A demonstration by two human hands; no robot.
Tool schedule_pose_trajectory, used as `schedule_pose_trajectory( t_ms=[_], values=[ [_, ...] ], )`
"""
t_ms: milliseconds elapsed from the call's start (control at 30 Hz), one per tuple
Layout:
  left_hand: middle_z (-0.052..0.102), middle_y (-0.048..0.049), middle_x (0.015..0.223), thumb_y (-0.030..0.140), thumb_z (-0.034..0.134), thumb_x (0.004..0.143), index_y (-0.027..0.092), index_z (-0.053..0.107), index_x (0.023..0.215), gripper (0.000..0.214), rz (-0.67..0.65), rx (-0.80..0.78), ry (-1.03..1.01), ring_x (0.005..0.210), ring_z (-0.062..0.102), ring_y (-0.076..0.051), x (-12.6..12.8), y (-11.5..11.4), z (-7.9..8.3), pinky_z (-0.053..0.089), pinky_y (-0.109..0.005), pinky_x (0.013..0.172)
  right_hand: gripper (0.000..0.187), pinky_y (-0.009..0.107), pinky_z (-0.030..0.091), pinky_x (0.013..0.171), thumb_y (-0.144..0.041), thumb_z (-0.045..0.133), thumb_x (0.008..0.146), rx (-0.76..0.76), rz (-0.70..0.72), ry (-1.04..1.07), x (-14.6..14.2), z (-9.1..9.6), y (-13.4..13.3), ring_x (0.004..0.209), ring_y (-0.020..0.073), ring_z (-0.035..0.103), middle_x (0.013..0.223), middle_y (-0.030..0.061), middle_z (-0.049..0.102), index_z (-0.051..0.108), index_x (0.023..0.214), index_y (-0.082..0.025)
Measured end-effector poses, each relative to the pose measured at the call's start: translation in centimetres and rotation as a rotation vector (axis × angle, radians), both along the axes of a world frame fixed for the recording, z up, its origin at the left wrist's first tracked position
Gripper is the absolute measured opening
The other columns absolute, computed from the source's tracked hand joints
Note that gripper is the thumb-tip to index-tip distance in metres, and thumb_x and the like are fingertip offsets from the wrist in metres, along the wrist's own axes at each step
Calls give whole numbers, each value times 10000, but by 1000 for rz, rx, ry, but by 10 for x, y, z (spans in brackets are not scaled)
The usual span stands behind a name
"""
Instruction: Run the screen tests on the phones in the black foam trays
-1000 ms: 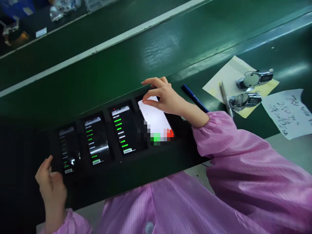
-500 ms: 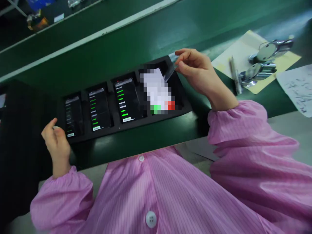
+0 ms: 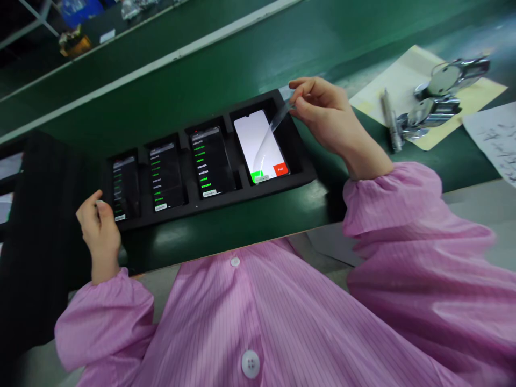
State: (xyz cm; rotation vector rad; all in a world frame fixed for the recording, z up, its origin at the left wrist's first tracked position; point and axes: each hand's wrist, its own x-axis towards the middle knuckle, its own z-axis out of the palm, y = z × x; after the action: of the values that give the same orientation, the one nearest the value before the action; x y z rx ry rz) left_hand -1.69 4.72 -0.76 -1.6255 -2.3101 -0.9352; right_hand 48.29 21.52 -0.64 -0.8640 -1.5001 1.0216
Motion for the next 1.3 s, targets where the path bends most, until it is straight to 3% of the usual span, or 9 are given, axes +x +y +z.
schedule_pose_trajectory(
  t_ms=[167, 267, 400, 533, 700, 1033, 1100, 1200, 1300],
  values=[
    [650, -163, 1417, 481, 368, 1049, 136, 641, 1371, 545, 1, 4, 37, 1376, 581, -310, 6, -2, 4, 434, -499, 1187, 244, 380, 423, 1152, -431, 767, 902, 19, 4, -9, 2, -3, 3, 1272, 188, 532, 1279, 55, 645, 657, 959, -221],
    [562, -172, 1497, 501, 523, 992, 165, 637, 1384, 529, -59, 67, 148, 1444, 489, -366, 54, -1, 23, 356, -585, 1229, 206, 380, 414, 1160, -397, 746, 923, 31, 3, -22, 3, -6, 5, 1261, 186, 539, 1224, 54, 664, 662, 955, -211],
    [512, -107, 1562, 379, 566, 1015, 349, 638, 1438, 430, -625, -135, 427, 1486, 433, -405, 165, 29, 57, 148, -747, 1258, 175, 345, 403, 1148, -393, 745, 919, 40, -16, -17, 5, -10, 6, 1246, 179, 538, 1195, 40, 672, 661, 923, -240],
    [449, -71, 1621, 279, 534, 1015, 375, 643, 1441, 450, -880, -333, 480, 1534, 348, -431, 232, 90, 64, -32, -854, 1210, 236, 381, 388, 1172, -456, 769, 919, 44, -15, -19, 9, -15, 6, 1274, 203, 545, 1268, 53, 664, 677, 943, -240],
    [440, -70, 1623, 293, 518, 1005, 331, 701, 1379, 418, -941, -441, 488, 1547, 308, -443, 228, 135, 52, -70, -867, 1203, 215, 388, 335, 1232, -447, 770, 939, 51, -7, -33, 11, -17, 6, 1390, 220, 513, 1249, 59, 677, 707, 946, -241],
    [543, -61, 1470, 308, 476, 994, 324, 706, 1371, 441, -835, -342, 402, 1443, 418, -401, 208, 144, 52, 18, -809, 1238, 207, 408, 368, 1232, -451, 733, 956, 52, -26, -87, 9, -9, 0, 1409, 247, 524, 1183, 62, 695, 695, 920, -251],
    [584, -79, 1424, 321, 493, 992, 297, 697, 1380, 439, -815, -345, 400, 1407, 450, -385, 206, 143, 57, 88, -772, 1255, 171, 416, 396, 1217, -408, 704, 970, 67, -27, -128, 8, -8, -3, 1368, 239, 554, 1334, 67, 657, 718, 1053, -260],
    [627, -96, 1345, 370, 564, 978, 263, 659, 1418, 463, -836, -342, 405, 1359, 492, -372, 208, 145, 66, 182, -740, 1251, 482, 459, 505, 1122, -343, 670, 965, 78, -94, -304, 3, -5, -12, 1305, 245, 594, 1635, 84, 431, 595, 1441, -315],
    [618, -109, 1386, 393, 672, 936, 271, 589, 1490, 574, -922, -330, 463, 1357, 501, -373, 215, 150, 71, 195, -741, 1254, 434, 590, 479, 1157, -275, 578, 976, 112, -218, -546, -7, -4, -24, 1440, 329, 507, 1640, 122, 424, 631, 1407, -279]
  ],
)
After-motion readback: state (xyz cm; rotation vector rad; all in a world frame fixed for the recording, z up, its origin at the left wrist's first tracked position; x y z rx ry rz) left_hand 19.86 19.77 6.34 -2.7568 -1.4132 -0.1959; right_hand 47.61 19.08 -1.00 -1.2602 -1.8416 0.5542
